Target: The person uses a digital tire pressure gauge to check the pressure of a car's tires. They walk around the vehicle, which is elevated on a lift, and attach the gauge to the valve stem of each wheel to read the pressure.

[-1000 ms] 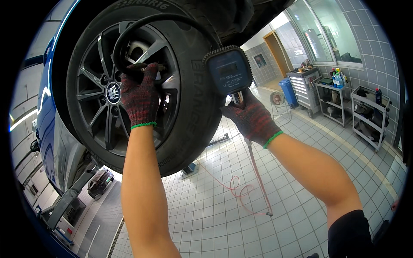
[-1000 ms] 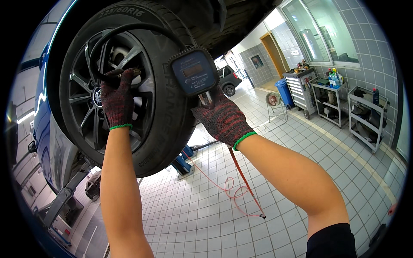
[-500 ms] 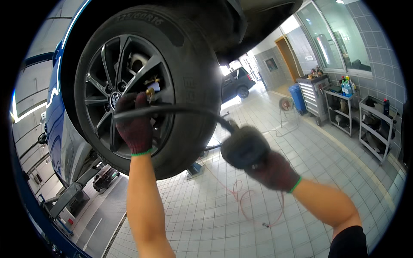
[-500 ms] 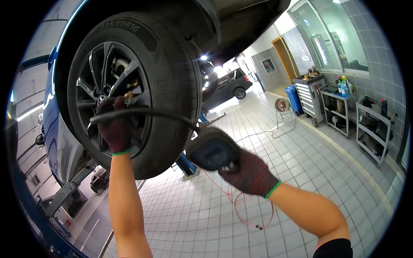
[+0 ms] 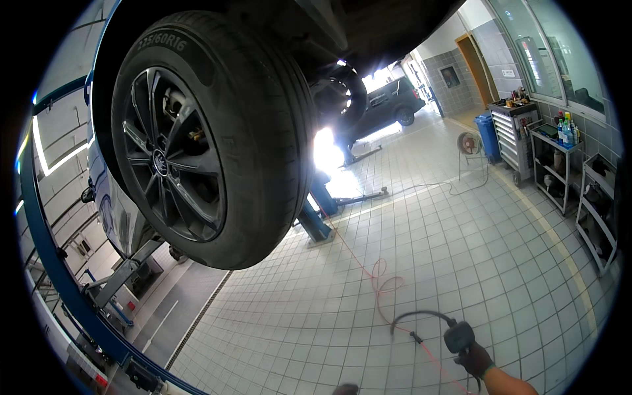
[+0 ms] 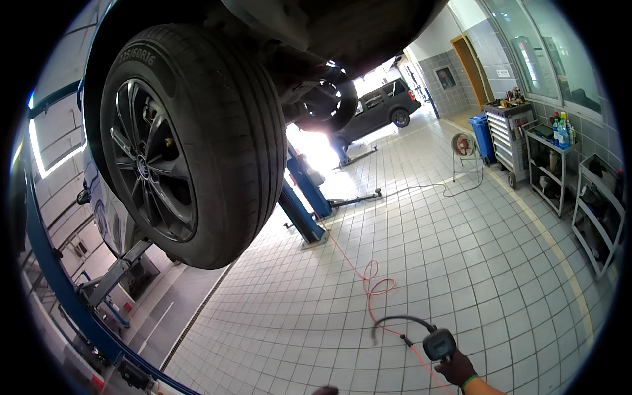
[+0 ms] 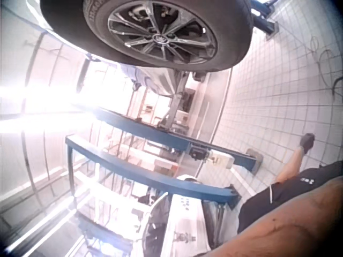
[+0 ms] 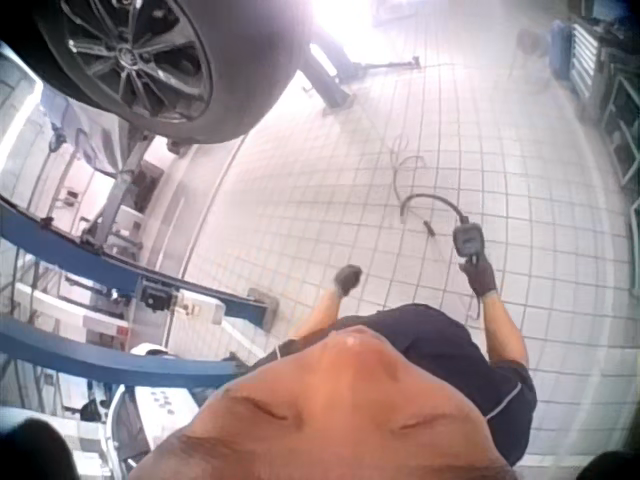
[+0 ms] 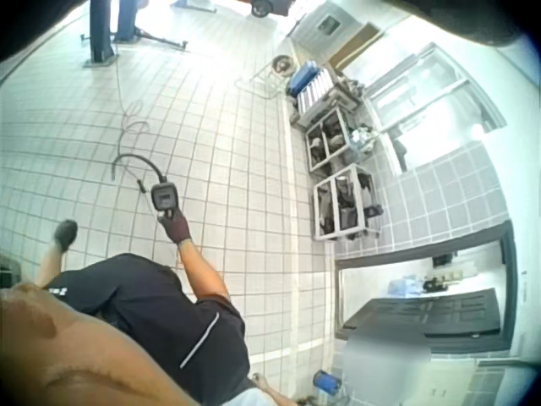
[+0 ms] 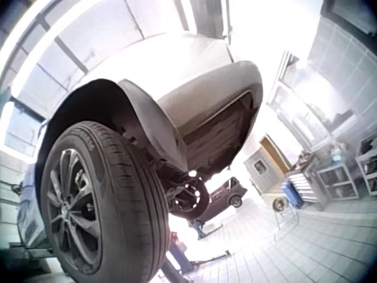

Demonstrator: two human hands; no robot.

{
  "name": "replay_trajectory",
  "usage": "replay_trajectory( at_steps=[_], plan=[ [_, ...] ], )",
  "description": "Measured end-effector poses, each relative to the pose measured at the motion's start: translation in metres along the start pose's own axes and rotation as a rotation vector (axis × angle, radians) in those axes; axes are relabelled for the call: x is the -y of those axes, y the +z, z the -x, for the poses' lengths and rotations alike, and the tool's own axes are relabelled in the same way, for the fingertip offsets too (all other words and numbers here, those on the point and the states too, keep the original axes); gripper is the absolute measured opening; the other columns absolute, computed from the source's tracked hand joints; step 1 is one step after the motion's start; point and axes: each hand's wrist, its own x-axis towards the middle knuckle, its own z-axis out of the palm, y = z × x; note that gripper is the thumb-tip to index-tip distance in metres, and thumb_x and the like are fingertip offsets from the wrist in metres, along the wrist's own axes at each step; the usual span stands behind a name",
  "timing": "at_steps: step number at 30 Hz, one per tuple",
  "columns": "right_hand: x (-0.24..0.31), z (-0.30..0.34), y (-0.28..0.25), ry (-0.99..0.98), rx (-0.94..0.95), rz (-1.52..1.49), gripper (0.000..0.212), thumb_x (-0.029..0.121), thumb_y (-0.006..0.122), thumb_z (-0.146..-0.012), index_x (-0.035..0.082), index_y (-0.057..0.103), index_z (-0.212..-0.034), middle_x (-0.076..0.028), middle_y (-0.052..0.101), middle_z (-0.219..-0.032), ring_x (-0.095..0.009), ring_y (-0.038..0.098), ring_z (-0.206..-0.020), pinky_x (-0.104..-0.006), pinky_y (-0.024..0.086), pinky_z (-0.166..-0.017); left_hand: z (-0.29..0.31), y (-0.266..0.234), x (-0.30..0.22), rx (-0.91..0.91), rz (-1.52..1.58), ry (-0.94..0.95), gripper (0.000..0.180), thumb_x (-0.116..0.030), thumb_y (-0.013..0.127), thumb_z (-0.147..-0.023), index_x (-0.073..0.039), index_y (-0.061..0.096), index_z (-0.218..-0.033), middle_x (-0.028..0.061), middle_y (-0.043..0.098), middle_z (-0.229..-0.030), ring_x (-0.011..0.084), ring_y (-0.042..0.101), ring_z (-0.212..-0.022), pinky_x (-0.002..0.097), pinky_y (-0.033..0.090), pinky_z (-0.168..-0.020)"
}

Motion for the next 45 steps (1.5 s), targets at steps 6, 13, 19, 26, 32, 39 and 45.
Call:
replay_trajectory(
  at_steps=[6, 13, 19, 26, 32, 39, 45],
  plan=[
    [-0.142, 0.063, 0.019, 0.320, -0.083, 0.089, 0.068, 0.015, 0.075, -0.079, 0.012, 0.053, -0.143, -0.019, 0.072, -0.104, -0.038, 0.068, -0.096, -0.0478, 0.054, -0.083, 0.072, 0.060, 0.054, 0.318, -0.306, 0.438, 0.022, -0.031, 0.064, -0.094, -0.014, 0.077, -0.099, 0.0115, 0.074, -0.111, 0.0295, 0.067, -0.111, 0.0409, 0.055, -0.096],
    [-0.242, 0.099, 0.049, 0.690, -0.292, -0.628, 0.067, 0.002, 0.063, -0.083, 0.021, 0.045, -0.144, -0.003, 0.053, -0.064, -0.012, 0.042, -0.045, -0.0319, 0.033, -0.037, 0.044, -0.045, -0.028, -0.043, 0.191, -0.187, 0.030, -0.037, 0.064, -0.095, -0.013, 0.073, -0.111, 0.0150, 0.072, -0.117, 0.0336, 0.064, -0.115, 0.0423, 0.052, -0.100],
    [-0.256, 0.118, 0.044, 0.788, -0.258, -0.475, 0.076, 0.003, 0.062, -0.083, 0.026, 0.035, -0.150, 0.000, 0.041, -0.060, -0.014, 0.039, -0.043, -0.0339, 0.031, -0.035, 0.047, -0.261, -0.192, -0.517, 0.702, 0.037, 0.031, -0.022, 0.071, -0.092, 0.004, 0.074, -0.108, 0.0121, 0.076, -0.089, 0.0184, 0.073, -0.083, 0.0318, 0.060, -0.080],
    [-0.268, 0.113, 0.030, 0.713, -0.082, -0.069, 0.055, 0.014, 0.066, -0.087, 0.012, 0.053, -0.141, -0.011, 0.069, -0.097, -0.026, 0.066, -0.092, -0.0411, 0.054, -0.082, 0.142, -0.466, -0.433, -1.029, 0.546, 0.703, 0.029, -0.018, 0.066, -0.099, 0.003, 0.070, -0.117, 0.0126, 0.075, -0.100, 0.0170, 0.072, -0.088, 0.0307, 0.059, -0.081],
    [-0.252, 0.091, 0.035, 0.635, 0.059, 0.038, 0.061, 0.019, 0.069, -0.086, 0.011, 0.051, -0.143, -0.015, 0.069, -0.104, -0.028, 0.066, -0.097, -0.0426, 0.054, -0.084, 0.148, -0.550, -0.556, -1.294, 0.137, 0.962, 0.027, -0.026, 0.064, -0.101, 0.000, 0.069, -0.105, 0.0126, 0.074, -0.091, 0.0166, 0.072, -0.082, 0.0304, 0.057, -0.071],
    [-0.255, 0.089, 0.056, 0.607, 0.112, 0.073, 0.067, 0.024, 0.071, -0.084, 0.010, 0.049, -0.146, -0.019, 0.070, -0.113, -0.031, 0.067, -0.102, -0.0443, 0.054, -0.087, 0.118, -0.567, -0.589, -1.335, 0.037, 0.900, 0.034, -0.034, 0.071, -0.096, -0.002, 0.077, -0.104, 0.0109, 0.078, -0.094, 0.0153, 0.072, -0.088, 0.0296, 0.053, -0.083],
    [-0.281, 0.111, 0.077, 0.551, 0.062, 0.125, 0.074, 0.029, 0.073, -0.083, 0.009, 0.047, -0.149, -0.023, 0.070, -0.120, -0.033, 0.068, -0.107, -0.0458, 0.054, -0.090, 0.125, -0.564, -0.599, -1.173, 0.186, 0.850, 0.035, -0.032, 0.074, -0.089, -0.001, 0.077, -0.105, 0.0122, 0.078, -0.092, 0.0193, 0.074, -0.086, 0.0327, 0.056, -0.079]
  ],
)
